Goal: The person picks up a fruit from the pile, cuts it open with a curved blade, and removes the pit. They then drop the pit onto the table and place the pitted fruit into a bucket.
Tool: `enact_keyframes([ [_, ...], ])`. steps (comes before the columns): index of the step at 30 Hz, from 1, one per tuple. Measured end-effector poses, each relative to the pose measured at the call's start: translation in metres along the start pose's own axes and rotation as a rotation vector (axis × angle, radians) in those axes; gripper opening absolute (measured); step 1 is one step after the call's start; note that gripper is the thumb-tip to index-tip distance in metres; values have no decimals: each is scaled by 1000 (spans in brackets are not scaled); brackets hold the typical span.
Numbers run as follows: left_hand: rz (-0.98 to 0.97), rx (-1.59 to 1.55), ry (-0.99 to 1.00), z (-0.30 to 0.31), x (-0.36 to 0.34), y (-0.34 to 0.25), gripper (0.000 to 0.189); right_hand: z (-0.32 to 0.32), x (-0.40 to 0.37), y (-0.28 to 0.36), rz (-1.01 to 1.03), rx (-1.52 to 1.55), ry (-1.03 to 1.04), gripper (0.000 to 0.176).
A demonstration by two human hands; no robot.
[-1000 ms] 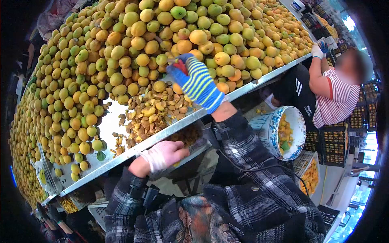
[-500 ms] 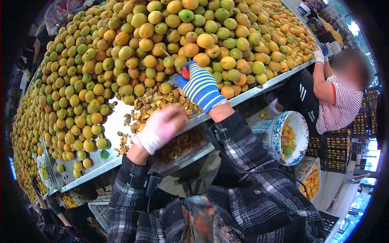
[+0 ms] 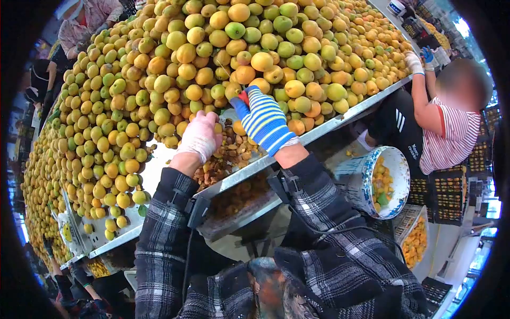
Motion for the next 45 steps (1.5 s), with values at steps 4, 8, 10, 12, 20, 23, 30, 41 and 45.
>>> enact_keyframes([
  [4, 238, -501, 31, 2, -12, 14, 41, -7, -1, -4, 9, 379, 118, 35],
  [8, 251, -2044, 75, 27, -47, -2, 43, 2, -15, 15, -195, 942, 367, 29],
  [10, 357, -2144, 38, 26, -61, -5, 42, -4, -26, 25, -137, 1077, 403, 31],
  [12, 339, -2258, 61, 19, -66, 1, 39, -21, -33, 27, 92, 764, 299, 32],
  [20, 309, -2231, -109, 22, -74, -9, 41, -20, -49, 52, 225, 470, 150, 33],
  [23, 327, -2226, -167, 16, -74, -7, 41, -28, -49, 54, 204, 424, 195, 33],
  [30, 284, -2237, -316, 15, -77, -14, 41, -45, -59, 62, 158, 372, 214, 29],
  [41, 200, -1868, -456, 13, -83, -2, 36, -72, -64, 68, 280, 429, 68, 37],
  [45, 214, -1830, -499, 11, -78, 1, 40, -51, -61, 60, -147, 1276, 806, 42],
])
Point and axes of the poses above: each hand's wrist, its own x-axis towards the middle knuckle, its own z-axis out of the back of the hand, y = z × x, the point moved 1 cm from there along x, towards the middle knuckle, and after that the axes turned 9 degrees about -x, right-handed, at the moved point
